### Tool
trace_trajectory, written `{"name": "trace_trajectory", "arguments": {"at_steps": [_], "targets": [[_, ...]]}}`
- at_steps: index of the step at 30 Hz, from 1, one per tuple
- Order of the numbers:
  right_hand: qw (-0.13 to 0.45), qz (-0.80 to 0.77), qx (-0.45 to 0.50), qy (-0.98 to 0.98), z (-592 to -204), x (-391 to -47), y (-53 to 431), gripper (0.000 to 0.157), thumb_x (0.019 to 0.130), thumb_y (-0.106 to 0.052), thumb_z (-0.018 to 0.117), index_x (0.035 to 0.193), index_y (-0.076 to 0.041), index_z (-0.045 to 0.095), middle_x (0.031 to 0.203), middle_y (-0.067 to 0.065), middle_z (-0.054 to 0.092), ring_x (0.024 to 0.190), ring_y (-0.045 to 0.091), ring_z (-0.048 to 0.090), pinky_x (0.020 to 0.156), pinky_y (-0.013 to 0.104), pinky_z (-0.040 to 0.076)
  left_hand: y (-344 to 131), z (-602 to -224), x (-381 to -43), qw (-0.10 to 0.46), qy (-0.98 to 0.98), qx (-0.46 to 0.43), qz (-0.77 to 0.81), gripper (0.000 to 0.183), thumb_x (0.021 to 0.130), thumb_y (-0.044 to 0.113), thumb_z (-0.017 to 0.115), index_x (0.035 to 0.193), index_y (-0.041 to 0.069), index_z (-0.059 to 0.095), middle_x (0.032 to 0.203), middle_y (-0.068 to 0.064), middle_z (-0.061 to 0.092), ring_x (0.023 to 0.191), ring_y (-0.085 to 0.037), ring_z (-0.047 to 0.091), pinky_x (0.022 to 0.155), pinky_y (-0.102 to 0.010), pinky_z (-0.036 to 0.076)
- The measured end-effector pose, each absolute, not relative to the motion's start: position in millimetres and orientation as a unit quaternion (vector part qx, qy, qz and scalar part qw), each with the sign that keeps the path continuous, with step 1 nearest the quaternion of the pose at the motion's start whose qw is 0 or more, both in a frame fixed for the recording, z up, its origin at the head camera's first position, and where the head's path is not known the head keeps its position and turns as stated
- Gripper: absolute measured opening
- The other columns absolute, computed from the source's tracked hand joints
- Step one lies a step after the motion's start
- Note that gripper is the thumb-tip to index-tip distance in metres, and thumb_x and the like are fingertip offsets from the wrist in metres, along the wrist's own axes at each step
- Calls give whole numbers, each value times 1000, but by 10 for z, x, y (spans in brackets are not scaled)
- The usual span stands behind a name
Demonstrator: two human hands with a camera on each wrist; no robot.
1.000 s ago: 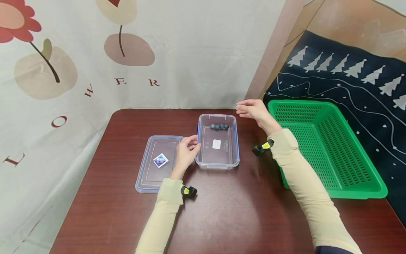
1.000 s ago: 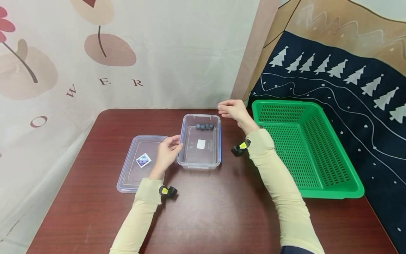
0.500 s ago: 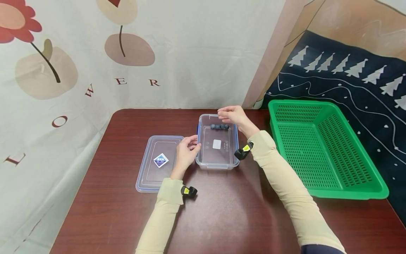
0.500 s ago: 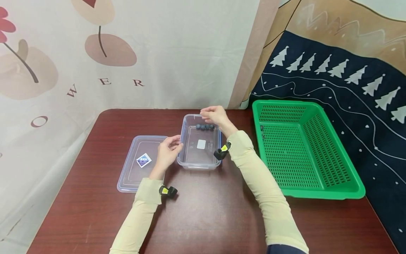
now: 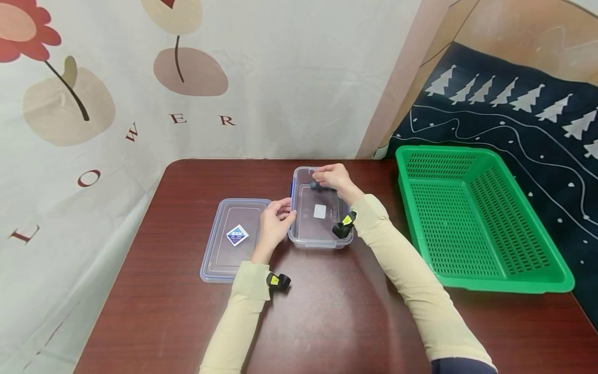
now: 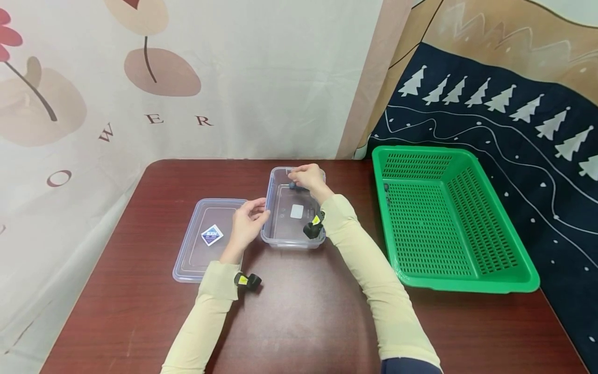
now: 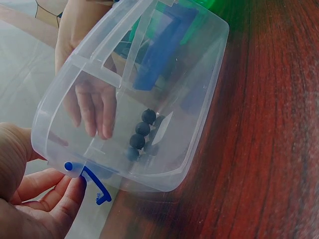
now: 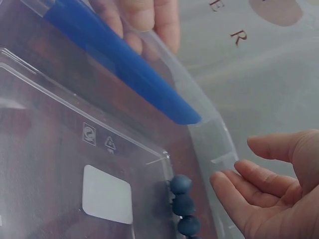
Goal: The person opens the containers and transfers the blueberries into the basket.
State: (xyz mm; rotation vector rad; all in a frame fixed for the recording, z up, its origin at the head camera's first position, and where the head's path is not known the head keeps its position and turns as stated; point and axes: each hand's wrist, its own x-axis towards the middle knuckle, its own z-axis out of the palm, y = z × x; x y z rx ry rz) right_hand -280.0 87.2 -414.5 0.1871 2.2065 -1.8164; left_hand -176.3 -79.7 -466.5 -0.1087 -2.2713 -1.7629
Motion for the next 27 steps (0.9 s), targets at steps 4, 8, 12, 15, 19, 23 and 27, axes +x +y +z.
{"name": "trace_trajectory", "arguments": {"at_steps": [4,8,12,15,19,23,27], "targets": [[146,-614,75,772,-4182,-2803,820,30,87,-6,63,114,8,62,116,22,61,109,32,59,93,35,52,-802,-4678,-1771,134,-783,-40,-606,31,79,-9,65,109,-15,60,100,-26,59,90,-38,63,79,-35,58],[155,-600,79,780,-4210,-2797,773,31,88,-6,62,116,8,60,119,22,60,111,31,58,94,34,52,-797,-4628,-1743,133,-783,-42,-606,31,79,-10,64,109,-16,60,99,-27,59,90,-39,62,80,-35,58],[158,-590,91,786,-4219,-2786,738,30,87,-5,63,115,8,61,118,21,60,111,31,58,95,35,51,-773,-4463,-1666,128,-782,-41,-608,30,79,-13,62,108,-21,57,99,-32,57,91,-43,61,81,-43,57],[152,-584,100,791,-4223,-2787,716,28,87,-3,63,112,8,62,114,22,61,106,33,60,93,37,52,-766,-4430,-1650,129,-780,-45,-610,30,78,-15,61,107,-23,56,99,-35,56,90,-46,60,80,-48,56],[142,-570,110,802,-4240,-2808,696,25,86,0,62,109,10,62,108,24,63,100,35,62,87,36,55,-784,-4560,-1710,130,-777,-46,-614,31,79,-14,62,108,-22,56,100,-33,57,91,-45,60,80,-46,56],[139,-555,113,812,-4271,-2833,688,24,84,3,62,107,10,63,108,23,64,98,34,64,85,35,57,-801,-4663,-1761,132,-778,-44,-613,32,79,-11,64,109,-17,59,101,-29,58,91,-40,62,80,-40,58],[149,-540,103,822,-4314,-2849,677,23,84,2,64,106,8,65,109,21,64,97,32,64,83,33,57,-806,-4671,-1765,133,-781,-41,-609,31,79,-9,65,110,-15,60,101,-26,59,91,-37,63,80,-33,58]]}}
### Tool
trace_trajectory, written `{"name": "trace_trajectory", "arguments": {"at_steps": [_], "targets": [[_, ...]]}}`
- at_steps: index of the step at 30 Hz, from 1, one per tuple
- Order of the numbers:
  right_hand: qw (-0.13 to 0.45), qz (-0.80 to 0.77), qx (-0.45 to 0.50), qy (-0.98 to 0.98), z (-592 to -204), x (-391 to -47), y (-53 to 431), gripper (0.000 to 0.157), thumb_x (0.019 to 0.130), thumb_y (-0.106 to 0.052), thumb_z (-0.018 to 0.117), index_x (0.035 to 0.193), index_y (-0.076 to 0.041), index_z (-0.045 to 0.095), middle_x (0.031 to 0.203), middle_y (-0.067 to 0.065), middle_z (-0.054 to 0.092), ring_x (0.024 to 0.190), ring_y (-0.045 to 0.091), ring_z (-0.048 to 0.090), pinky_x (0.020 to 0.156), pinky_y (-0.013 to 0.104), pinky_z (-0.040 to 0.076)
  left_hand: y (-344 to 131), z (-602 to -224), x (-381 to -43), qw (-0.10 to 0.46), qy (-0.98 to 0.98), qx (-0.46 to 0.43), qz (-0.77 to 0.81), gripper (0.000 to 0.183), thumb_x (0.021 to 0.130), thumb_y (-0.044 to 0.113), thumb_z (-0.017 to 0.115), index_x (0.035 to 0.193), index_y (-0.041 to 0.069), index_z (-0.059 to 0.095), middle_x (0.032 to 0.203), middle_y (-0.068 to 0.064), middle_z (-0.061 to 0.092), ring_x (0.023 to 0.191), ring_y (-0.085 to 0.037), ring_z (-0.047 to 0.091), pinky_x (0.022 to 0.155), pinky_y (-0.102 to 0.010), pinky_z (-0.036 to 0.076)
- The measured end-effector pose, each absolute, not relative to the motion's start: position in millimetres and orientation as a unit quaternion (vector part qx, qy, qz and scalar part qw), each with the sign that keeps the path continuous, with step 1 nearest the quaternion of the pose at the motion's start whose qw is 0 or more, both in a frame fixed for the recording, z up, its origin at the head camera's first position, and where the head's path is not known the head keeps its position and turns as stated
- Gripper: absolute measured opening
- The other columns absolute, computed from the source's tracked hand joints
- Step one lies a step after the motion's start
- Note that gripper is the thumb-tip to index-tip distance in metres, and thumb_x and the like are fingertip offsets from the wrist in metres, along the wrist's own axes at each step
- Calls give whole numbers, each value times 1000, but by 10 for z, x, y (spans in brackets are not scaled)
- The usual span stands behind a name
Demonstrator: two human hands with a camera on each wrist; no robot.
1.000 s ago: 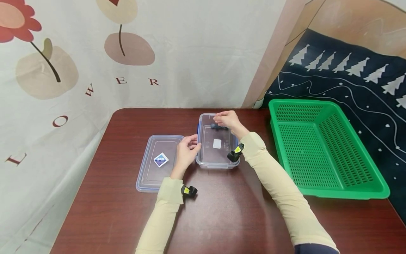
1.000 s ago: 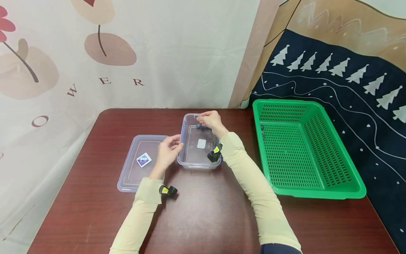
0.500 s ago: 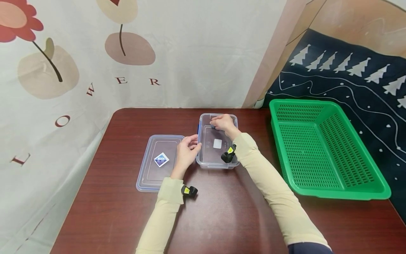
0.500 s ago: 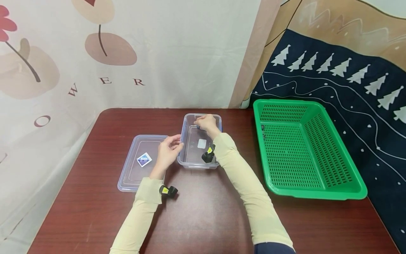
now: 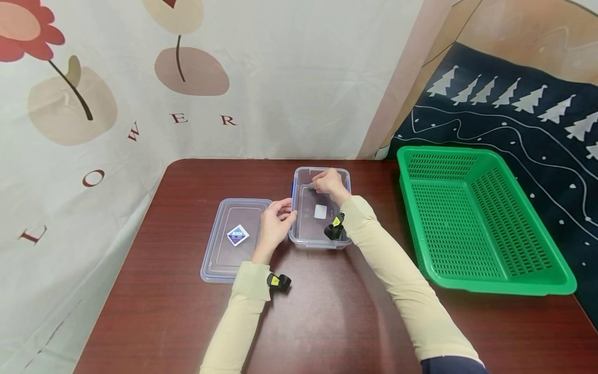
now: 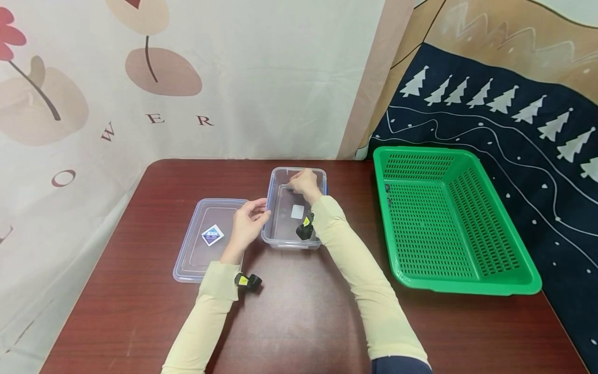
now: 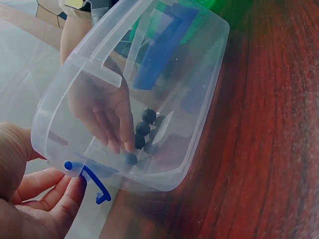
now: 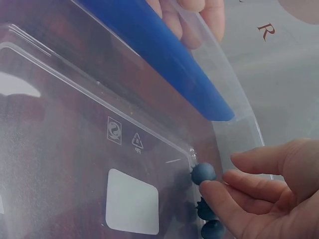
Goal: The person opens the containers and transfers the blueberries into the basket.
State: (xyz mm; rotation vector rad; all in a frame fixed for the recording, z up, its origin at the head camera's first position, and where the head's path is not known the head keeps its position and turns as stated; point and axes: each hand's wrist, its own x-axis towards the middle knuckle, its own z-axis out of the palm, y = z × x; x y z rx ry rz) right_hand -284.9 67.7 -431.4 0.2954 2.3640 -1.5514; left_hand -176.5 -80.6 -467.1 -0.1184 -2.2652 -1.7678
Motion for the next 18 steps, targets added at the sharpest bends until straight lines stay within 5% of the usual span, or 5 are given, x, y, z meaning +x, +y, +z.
{"name": "trace_trajectory", "arguments": {"at_steps": [11,18], "targets": [[170,-514,76,837,-4401,-2861,565,23,81,3,65,103,6,68,98,20,68,81,24,67,71,24,59,-807,-4689,-1764,137,-775,-48,-616,31,79,-10,65,109,-16,60,101,-28,59,91,-39,62,81,-39,58],[154,-478,66,862,-4456,-2907,515,24,79,3,68,102,2,70,94,18,70,63,13,61,60,20,56,-803,-4690,-1767,132,-784,-38,-605,30,79,-10,64,109,-15,61,101,-26,59,91,-36,62,80,-31,58]]}}
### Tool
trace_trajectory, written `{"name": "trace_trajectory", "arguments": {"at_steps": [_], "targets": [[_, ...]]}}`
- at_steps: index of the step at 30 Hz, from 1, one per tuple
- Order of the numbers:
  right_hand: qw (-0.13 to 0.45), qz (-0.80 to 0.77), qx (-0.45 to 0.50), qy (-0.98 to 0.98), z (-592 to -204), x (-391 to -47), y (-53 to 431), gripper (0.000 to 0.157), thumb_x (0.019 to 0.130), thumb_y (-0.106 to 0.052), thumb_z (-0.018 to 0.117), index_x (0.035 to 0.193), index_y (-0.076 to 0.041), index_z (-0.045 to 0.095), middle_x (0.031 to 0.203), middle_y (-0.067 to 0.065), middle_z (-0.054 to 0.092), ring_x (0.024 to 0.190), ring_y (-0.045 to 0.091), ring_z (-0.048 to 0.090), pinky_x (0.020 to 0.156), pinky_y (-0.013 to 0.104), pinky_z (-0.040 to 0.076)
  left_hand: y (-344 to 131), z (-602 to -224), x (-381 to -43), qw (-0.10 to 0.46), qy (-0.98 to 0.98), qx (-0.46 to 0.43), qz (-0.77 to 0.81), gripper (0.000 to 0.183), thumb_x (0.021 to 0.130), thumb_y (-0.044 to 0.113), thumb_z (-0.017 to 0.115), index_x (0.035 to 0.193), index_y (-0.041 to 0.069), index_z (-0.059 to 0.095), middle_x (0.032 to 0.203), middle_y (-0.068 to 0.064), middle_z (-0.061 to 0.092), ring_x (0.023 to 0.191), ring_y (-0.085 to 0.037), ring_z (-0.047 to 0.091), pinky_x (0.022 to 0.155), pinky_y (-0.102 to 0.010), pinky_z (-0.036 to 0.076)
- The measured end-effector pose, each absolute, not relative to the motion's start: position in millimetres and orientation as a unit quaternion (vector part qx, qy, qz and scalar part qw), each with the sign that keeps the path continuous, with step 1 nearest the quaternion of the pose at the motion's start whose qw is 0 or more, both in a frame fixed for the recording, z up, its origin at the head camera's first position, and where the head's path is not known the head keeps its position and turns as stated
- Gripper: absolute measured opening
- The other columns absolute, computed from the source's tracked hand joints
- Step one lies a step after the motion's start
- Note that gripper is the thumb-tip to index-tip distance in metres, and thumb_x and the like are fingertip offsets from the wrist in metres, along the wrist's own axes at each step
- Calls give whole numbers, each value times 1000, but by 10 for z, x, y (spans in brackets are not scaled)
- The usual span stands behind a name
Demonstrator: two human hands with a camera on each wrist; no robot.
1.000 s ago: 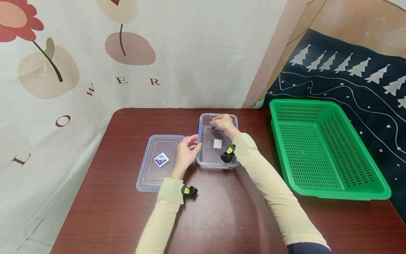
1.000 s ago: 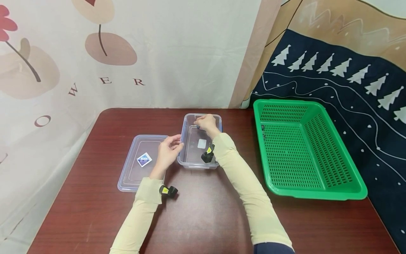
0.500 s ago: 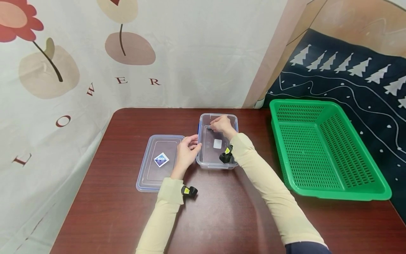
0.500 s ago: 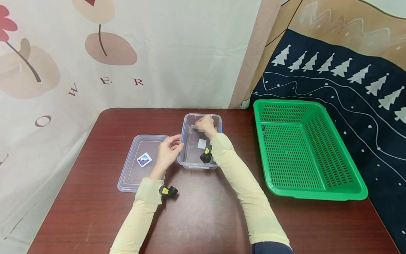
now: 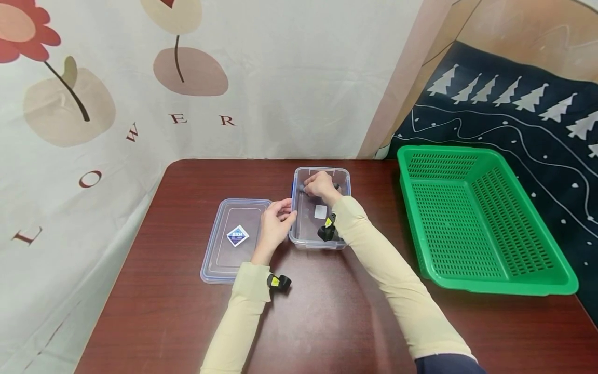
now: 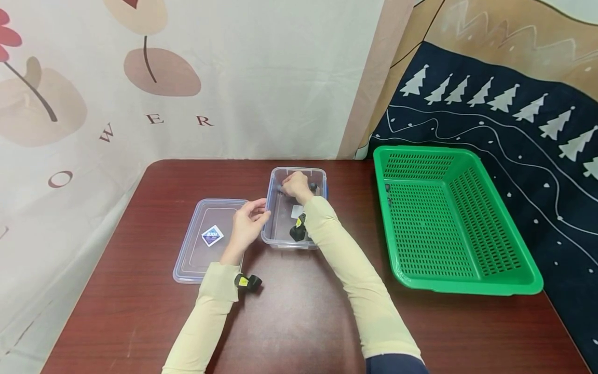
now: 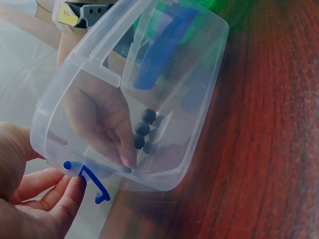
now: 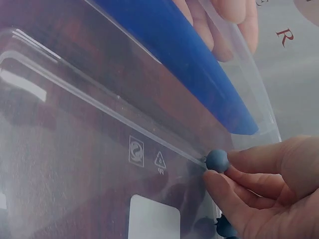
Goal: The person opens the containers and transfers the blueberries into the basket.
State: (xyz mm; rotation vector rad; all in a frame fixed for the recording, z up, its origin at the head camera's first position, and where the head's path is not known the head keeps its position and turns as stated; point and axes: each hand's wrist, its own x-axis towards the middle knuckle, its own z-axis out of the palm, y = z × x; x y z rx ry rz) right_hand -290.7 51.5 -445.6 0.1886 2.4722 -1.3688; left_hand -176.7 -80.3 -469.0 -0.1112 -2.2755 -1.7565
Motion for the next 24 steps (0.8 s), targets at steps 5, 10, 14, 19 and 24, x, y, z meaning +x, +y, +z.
{"name": "trace_trajectory", "arguments": {"at_steps": [5,10,14,19,24], "targets": [[144,-458,60,875,-4476,-2908,489,25,76,2,71,101,1,71,93,16,70,64,12,61,59,19,54,-805,-4690,-1773,134,-781,-41,-608,31,79,-10,64,109,-15,61,101,-27,59,92,-38,62,81,-35,58],[160,-468,77,866,-4493,-2919,459,22,76,3,73,97,3,70,94,17,69,60,14,63,60,22,58,-806,-4696,-1778,136,-780,-40,-609,31,79,-10,64,109,-15,61,101,-26,59,91,-38,62,81,-35,58],[162,-470,92,862,-4499,-2929,437,17,75,4,74,92,5,71,90,17,70,52,12,60,55,21,58,-803,-4697,-1781,135,-785,-38,-604,31,79,-9,64,109,-14,61,101,-25,60,91,-35,62,80,-28,58],[163,-477,99,858,-4501,-2922,435,14,75,3,75,87,6,71,80,15,69,49,11,57,52,22,58,-804,-4700,-1778,135,-783,-43,-606,31,78,-10,64,109,-15,61,100,-25,59,90,-36,62,79,-28,58],[159,-485,87,855,-4487,-2898,442,14,76,0,75,87,7,71,75,15,68,51,12,58,53,23,58,-813,-4706,-1777,137,-782,-45,-606,31,79,-10,64,109,-15,60,100,-26,59,90,-36,62,79,-28,58]]}}
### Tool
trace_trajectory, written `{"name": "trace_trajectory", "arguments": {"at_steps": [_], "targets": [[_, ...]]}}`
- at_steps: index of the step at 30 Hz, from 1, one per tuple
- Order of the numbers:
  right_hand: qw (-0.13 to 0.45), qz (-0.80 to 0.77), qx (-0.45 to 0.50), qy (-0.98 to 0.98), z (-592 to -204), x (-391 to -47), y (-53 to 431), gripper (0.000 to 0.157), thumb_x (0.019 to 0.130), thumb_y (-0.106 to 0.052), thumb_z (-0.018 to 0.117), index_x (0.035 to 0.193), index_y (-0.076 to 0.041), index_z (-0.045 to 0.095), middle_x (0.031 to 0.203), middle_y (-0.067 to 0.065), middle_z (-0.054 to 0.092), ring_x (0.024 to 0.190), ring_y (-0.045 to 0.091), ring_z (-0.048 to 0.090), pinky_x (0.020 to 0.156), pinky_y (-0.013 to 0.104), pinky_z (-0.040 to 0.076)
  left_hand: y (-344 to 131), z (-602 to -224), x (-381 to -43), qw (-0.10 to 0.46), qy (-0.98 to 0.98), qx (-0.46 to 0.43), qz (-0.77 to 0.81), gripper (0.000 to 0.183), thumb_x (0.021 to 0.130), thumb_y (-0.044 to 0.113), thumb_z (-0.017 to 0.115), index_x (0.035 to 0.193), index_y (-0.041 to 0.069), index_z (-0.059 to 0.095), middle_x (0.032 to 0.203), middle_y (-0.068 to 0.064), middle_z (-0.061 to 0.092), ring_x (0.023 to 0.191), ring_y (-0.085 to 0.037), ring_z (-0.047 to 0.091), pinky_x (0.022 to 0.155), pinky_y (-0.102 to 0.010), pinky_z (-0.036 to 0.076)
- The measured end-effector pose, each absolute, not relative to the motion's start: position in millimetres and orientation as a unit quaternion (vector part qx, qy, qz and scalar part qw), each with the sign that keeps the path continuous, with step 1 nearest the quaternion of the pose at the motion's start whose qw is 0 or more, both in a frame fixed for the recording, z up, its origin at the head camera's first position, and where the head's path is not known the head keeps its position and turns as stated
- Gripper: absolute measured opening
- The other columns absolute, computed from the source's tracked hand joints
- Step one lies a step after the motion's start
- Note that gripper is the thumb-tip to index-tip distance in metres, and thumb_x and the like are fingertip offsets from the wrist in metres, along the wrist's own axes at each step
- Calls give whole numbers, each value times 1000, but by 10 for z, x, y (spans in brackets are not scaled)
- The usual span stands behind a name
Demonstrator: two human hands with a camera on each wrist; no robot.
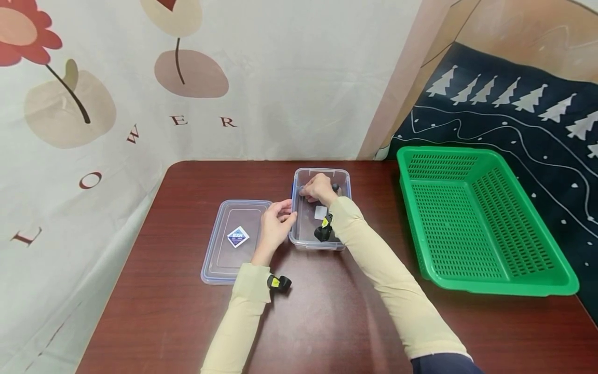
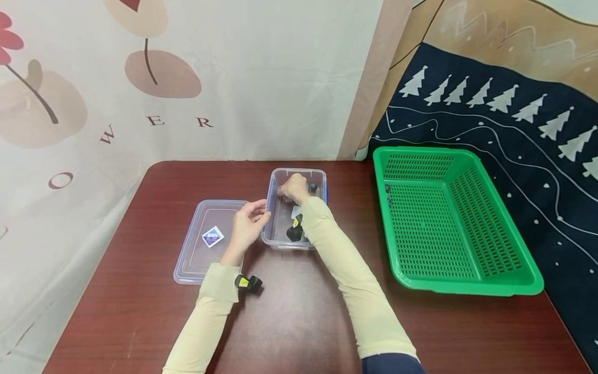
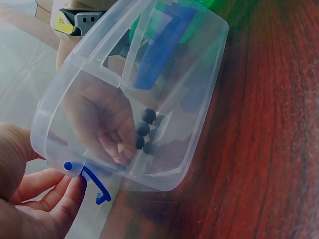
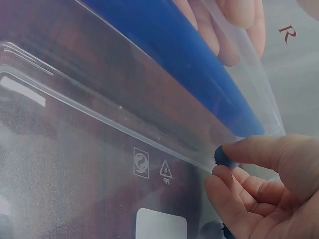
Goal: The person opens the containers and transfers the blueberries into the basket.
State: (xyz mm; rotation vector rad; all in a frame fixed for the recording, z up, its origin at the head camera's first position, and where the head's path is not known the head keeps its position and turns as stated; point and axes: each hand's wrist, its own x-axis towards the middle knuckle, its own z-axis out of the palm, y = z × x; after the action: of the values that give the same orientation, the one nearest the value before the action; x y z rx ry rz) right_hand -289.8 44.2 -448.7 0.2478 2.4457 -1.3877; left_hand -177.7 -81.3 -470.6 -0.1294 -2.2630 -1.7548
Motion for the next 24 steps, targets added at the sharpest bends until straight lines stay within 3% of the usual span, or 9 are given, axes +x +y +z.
{"name": "trace_trajectory", "arguments": {"at_steps": [4,9,17,24], "targets": [[155,-495,78,851,-4428,-2875,458,13,77,-1,73,88,7,70,81,17,69,56,15,62,55,23,59,-797,-4641,-1754,132,-781,-40,-609,31,79,-13,62,108,-18,59,100,-30,58,91,-41,61,82,-36,58],[139,-507,58,849,-4300,-2843,530,12,79,-2,70,87,6,69,75,14,67,67,23,68,63,29,61,-801,-4678,-1781,132,-774,-44,-618,32,78,-13,63,109,-20,57,102,-33,57,92,-44,60,82,-46,56],[134,-550,55,822,-4043,-2796,735,19,81,-4,69,95,8,65,86,20,68,88,35,67,82,43,57,-816,-4679,-1769,135,-780,-43,-610,31,79,-10,64,109,-16,60,101,-27,59,90,-38,62,80,-34,58],[124,-538,49,832,-3821,-2772,923,21,83,-9,68,98,5,64,87,16,67,88,32,67,80,38,58,-805,-4667,-1754,137,-789,-40,-597,30,79,-9,64,108,-15,61,100,-25,60,90,-36,63,78,-29,58]]}}
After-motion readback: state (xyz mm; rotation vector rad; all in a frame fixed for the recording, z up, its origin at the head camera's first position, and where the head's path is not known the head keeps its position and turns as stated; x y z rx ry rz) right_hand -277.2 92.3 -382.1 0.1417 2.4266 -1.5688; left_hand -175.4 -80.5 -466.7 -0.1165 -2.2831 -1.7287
